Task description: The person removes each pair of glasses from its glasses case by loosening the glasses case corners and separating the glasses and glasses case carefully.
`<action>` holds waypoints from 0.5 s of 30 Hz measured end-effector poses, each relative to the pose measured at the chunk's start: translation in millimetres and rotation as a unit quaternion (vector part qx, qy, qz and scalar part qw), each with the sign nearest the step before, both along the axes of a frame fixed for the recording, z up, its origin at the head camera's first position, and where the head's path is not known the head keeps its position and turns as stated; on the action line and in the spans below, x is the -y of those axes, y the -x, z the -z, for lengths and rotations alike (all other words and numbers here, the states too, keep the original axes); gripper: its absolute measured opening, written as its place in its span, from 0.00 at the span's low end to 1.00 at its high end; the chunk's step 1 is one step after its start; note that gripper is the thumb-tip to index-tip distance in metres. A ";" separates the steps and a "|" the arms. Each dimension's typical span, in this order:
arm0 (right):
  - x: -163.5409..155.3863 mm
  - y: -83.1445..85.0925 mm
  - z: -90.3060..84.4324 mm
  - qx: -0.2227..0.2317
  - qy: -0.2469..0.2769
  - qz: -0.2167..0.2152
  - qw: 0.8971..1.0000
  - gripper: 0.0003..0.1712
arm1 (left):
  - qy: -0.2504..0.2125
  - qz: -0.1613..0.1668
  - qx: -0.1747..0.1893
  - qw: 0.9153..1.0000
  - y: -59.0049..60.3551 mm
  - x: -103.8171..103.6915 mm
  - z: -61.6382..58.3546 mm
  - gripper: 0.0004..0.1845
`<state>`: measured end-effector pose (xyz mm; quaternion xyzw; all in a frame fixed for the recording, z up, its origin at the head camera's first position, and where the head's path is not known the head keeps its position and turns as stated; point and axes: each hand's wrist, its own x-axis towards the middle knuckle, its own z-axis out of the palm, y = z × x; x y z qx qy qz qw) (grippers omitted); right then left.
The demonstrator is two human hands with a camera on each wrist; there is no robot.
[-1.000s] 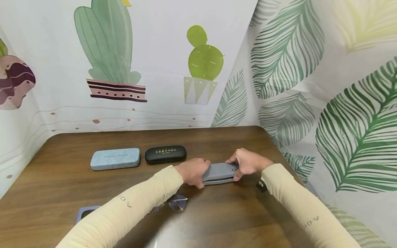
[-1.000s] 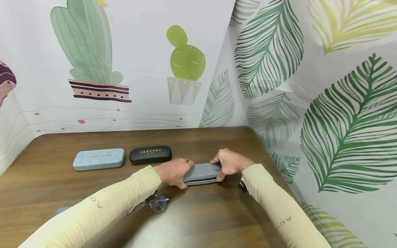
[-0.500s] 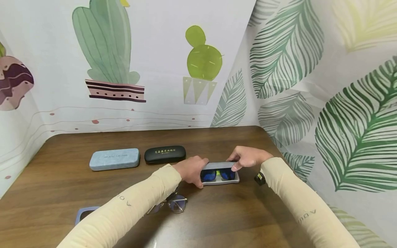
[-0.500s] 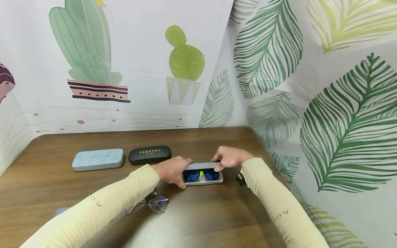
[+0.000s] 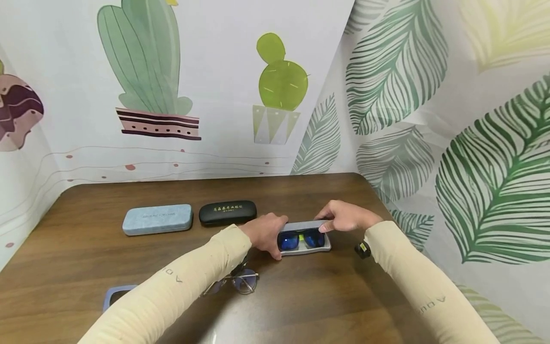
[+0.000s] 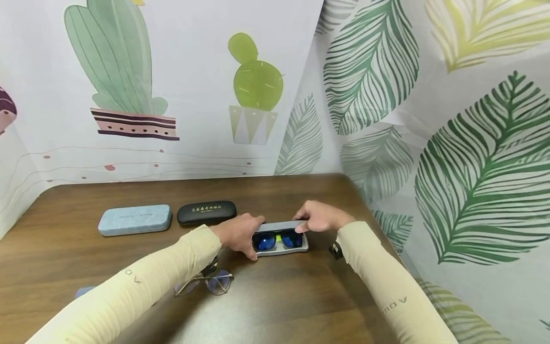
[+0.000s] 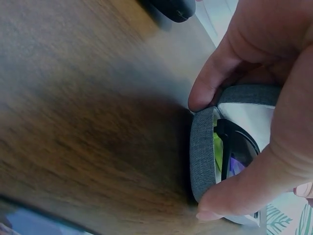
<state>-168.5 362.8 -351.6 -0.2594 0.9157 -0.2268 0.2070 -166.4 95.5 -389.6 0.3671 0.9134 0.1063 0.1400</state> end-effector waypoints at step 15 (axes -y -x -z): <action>36.3 -62.0 1.5 -0.413 -0.031 -0.031 0.909 0.18 | 0.005 0.000 -0.011 1.000 3.4 -1.3 1.1 0.39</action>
